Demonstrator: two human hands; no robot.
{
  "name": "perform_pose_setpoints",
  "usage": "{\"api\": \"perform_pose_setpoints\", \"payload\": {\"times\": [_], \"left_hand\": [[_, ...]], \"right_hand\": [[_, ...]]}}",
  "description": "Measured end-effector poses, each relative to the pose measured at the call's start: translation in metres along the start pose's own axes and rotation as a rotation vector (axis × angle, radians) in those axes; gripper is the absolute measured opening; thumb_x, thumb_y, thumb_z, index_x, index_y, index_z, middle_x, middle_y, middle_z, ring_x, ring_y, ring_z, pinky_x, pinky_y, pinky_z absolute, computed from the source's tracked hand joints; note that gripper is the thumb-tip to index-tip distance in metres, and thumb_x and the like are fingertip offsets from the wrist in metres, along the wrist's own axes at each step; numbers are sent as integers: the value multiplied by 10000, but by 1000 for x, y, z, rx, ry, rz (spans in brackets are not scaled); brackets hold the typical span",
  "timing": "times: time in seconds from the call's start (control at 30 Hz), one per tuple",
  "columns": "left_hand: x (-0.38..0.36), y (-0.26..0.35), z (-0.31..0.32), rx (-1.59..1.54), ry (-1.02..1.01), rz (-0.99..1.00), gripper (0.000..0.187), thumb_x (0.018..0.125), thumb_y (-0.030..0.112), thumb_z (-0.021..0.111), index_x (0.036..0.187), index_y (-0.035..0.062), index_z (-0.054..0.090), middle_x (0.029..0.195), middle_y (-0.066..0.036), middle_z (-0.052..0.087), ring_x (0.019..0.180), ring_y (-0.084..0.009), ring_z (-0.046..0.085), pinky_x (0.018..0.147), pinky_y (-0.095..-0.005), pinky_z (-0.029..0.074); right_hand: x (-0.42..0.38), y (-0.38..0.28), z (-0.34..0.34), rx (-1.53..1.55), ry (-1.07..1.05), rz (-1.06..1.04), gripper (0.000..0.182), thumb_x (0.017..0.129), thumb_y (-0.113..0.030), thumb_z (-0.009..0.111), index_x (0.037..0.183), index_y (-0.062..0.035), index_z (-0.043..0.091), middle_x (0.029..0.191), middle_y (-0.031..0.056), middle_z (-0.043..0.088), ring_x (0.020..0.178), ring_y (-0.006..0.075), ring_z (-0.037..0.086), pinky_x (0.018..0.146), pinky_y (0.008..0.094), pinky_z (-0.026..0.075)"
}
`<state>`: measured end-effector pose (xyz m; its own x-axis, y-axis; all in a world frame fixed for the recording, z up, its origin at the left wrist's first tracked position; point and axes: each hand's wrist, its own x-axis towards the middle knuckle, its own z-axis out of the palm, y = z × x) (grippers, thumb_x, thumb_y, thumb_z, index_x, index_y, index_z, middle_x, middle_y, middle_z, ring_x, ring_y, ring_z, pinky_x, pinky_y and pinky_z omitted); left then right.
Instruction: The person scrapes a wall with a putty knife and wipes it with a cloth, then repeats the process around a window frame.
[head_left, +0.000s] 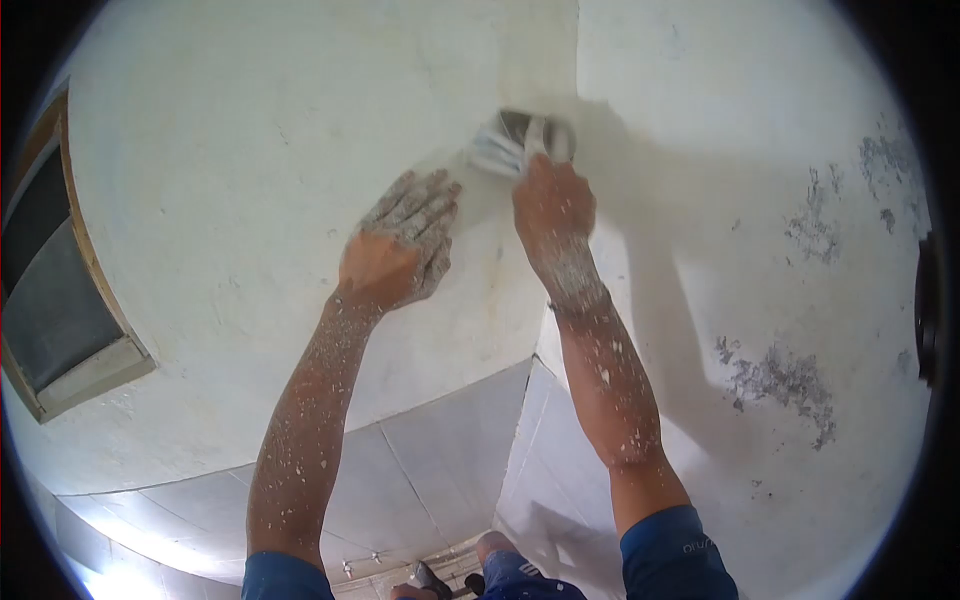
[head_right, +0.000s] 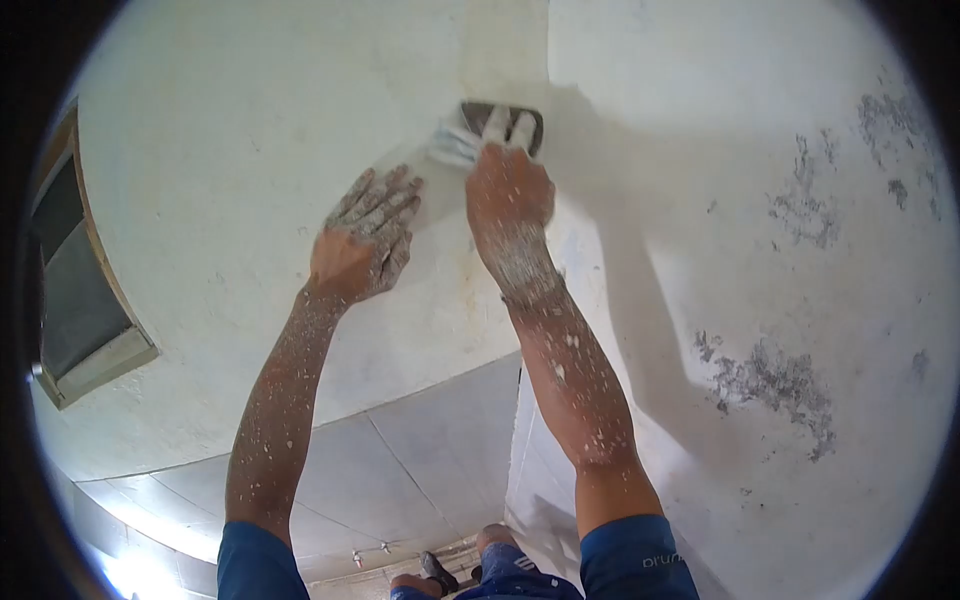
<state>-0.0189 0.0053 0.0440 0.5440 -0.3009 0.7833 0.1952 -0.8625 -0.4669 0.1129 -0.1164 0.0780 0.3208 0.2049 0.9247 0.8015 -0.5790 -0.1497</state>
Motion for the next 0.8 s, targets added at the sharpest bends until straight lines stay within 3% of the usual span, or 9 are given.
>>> {"api": "perform_pose_setpoints", "payload": {"times": [0.17, 0.23, 0.27, 0.37, 0.47, 0.53, 0.67, 0.73, 0.8], "left_hand": [[0, -2, 2, -41, -11, 1, 308, 825, 131, 546, 1116, 51, 610, 1308, -38, 527, 1291, -194, 403, 1127, -402, 270], [-4, -4, 3, -46, -22, 6, 308, 825, 129, 545, 1115, 51, 610, 1309, -38, 526, 1291, -193, 402, 1126, -402, 270], [-3, -6, 3, -44, -18, 6, 308, 824, 128, 544, 1115, 50, 609, 1310, -38, 525, 1291, -191, 402, 1126, -401, 271], [-1, -3, 4, -37, -8, -10, 310, 823, 125, 543, 1117, 49, 608, 1312, -37, 523, 1291, -193, 403, 1124, -400, 276], [-2, -3, 1, -57, -4, -17, 309, 823, 124, 541, 1114, 48, 611, 1314, -36, 522, 1291, -193, 402, 1123, -401, 277], [-1, -2, 1, -57, -4, -10, 306, 822, 122, 541, 1110, 47, 614, 1314, -35, 522, 1290, -192, 403, 1123, -401, 278], [0, -1, 0, -33, -3, -22, 299, 819, 117, 543, 1099, 46, 620, 1315, -36, 521, 1293, -191, 400, 1123, -401, 277], [-3, -2, 2, -24, -16, 3, 301, 818, 117, 547, 1101, 47, 620, 1314, -36, 522, 1292, -192, 402, 1123, -401, 279], [0, -6, 2, 2, -4, 14, 303, 816, 117, 550, 1103, 49, 620, 1313, -37, 523, 1290, -193, 404, 1122, -402, 281]], "right_hand": [[13, 3, -8, -22, -56, -49, 447, 808, -105, 578, 1225, 33, 494, 1048, 243, 599, 812, 340, 667, 627, 382, 567], [7, 7, -4, 13, -18, -48, 500, 837, -100, 500, 1326, -36, 411, 1303, 203, 475, 839, 373, 649, 710, 432, 554], [9, 7, -3, 7, -13, -54, 500, 837, -100, 500, 1326, -36, 411, 1303, 203, 475, 839, 373, 649, 710, 432, 554], [14, 4, -2, -38, -176, 49, 504, 838, -105, 499, 1330, -42, 409, 1293, 206, 483, 824, 364, 652, 700, 429, 554], [3, 14, 2, 12, -53, -32, 507, 837, -105, 502, 1333, -53, 413, 1272, 216, 499, 809, 356, 655, 695, 425, 553], [2, 16, -3, -156, -24, -168, 415, 785, -77, 586, 1166, 73, 517, 1010, 235, 605, 788, 313, 672, 620, 358, 565], [1, 18, -5, -81, -74, -152, 428, 786, -74, 589, 1174, 83, 501, 1004, 236, 604, 798, 310, 673, 634, 347, 566], [-3, 9, 3, -31, 72, -20, 451, 782, -73, 602, 1192, 74, 490, 921, 212, 612, 778, 295, 670, 621, 345, 562], [6, 6, -1, -29, 67, -53, 469, 781, -71, 600, 1210, 75, 479, 947, 222, 608, 772, 296, 670, 622, 350, 562]]}}
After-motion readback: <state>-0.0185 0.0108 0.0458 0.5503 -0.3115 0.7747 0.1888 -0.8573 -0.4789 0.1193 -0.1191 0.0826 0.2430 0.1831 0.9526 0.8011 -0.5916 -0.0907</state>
